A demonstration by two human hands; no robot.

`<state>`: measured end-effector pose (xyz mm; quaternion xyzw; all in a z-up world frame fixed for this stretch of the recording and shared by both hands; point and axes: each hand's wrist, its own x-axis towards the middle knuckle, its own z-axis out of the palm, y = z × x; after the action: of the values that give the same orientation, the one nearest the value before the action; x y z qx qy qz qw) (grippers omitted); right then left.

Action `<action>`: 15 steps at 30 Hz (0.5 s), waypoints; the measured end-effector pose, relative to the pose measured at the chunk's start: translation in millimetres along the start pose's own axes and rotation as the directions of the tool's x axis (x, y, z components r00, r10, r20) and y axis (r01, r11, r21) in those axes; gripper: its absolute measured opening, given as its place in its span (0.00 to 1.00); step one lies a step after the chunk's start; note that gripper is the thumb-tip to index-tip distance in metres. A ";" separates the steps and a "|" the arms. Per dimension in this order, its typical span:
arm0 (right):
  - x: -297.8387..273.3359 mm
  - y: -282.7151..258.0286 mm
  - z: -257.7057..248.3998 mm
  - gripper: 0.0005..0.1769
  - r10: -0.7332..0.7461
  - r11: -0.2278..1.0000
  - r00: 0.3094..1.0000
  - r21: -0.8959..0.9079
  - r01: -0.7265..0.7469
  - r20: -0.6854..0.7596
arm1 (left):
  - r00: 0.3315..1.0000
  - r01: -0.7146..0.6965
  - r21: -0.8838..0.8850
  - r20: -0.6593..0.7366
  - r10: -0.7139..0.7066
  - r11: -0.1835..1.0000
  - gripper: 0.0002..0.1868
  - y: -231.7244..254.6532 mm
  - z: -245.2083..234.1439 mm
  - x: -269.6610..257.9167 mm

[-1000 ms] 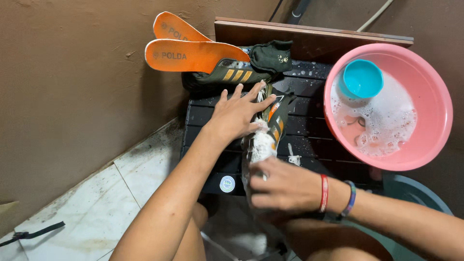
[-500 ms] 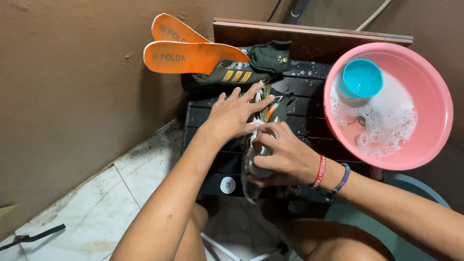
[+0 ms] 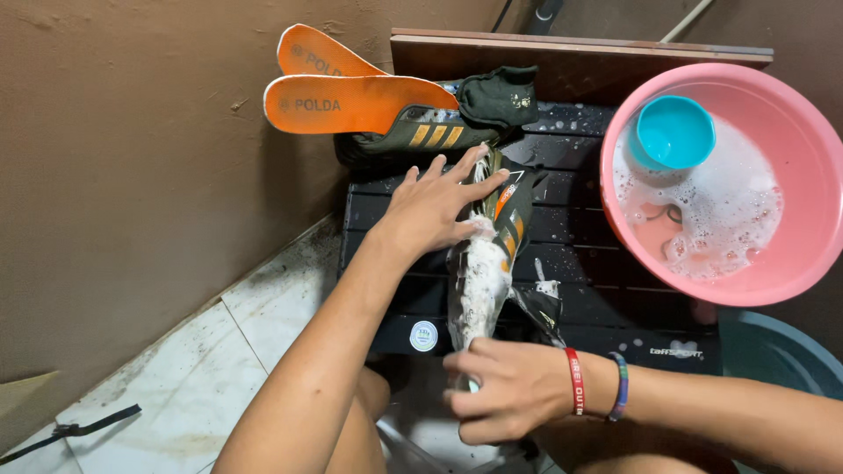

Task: The person cleans a shoe using a brush and soapy water from a pink bowl.

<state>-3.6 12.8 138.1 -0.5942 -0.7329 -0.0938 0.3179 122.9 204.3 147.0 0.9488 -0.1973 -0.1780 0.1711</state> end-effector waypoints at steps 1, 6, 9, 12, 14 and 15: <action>-0.4 8.0 -1.1 0.17 0.002 1.000 1.000 -0.004 -0.002 -0.002 | 1.000 -0.003 0.003 0.001 0.003 1.000 0.40 0.8 -0.6 -0.2; 2.7 73.6 -29.4 0.25 0.440 0.882 0.879 -0.098 -0.462 -0.183 | 1.000 -0.013 0.029 0.007 0.013 1.000 0.40 3.8 -5.5 -2.1; -11.2 79.8 -25.5 0.26 0.491 0.862 0.842 -0.013 -0.507 -0.224 | 1.000 -0.017 0.035 0.023 0.016 0.999 0.40 3.7 -4.4 2.9; 8.0 32.4 -25.7 0.24 0.374 0.924 0.925 0.107 -0.366 -0.063 | 1.000 0.000 -0.019 0.029 0.000 1.000 0.40 -0.2 -6.7 1.0; 3.5 47.0 -35.8 0.24 0.411 0.907 0.912 0.114 -0.406 -0.021 | 0.998 -0.003 -0.038 0.066 0.006 0.999 0.41 -2.6 -5.5 5.2; 0.9 51.6 -40.8 0.24 0.447 0.885 0.894 0.133 -0.446 0.024 | 0.994 0.005 -0.062 0.112 0.002 0.998 0.41 -2.2 -3.3 4.8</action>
<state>58.8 6.8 158.1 -0.7235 -0.5801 0.0296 0.3731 129.0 205.0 147.7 0.9316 -0.2004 -0.2371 0.1889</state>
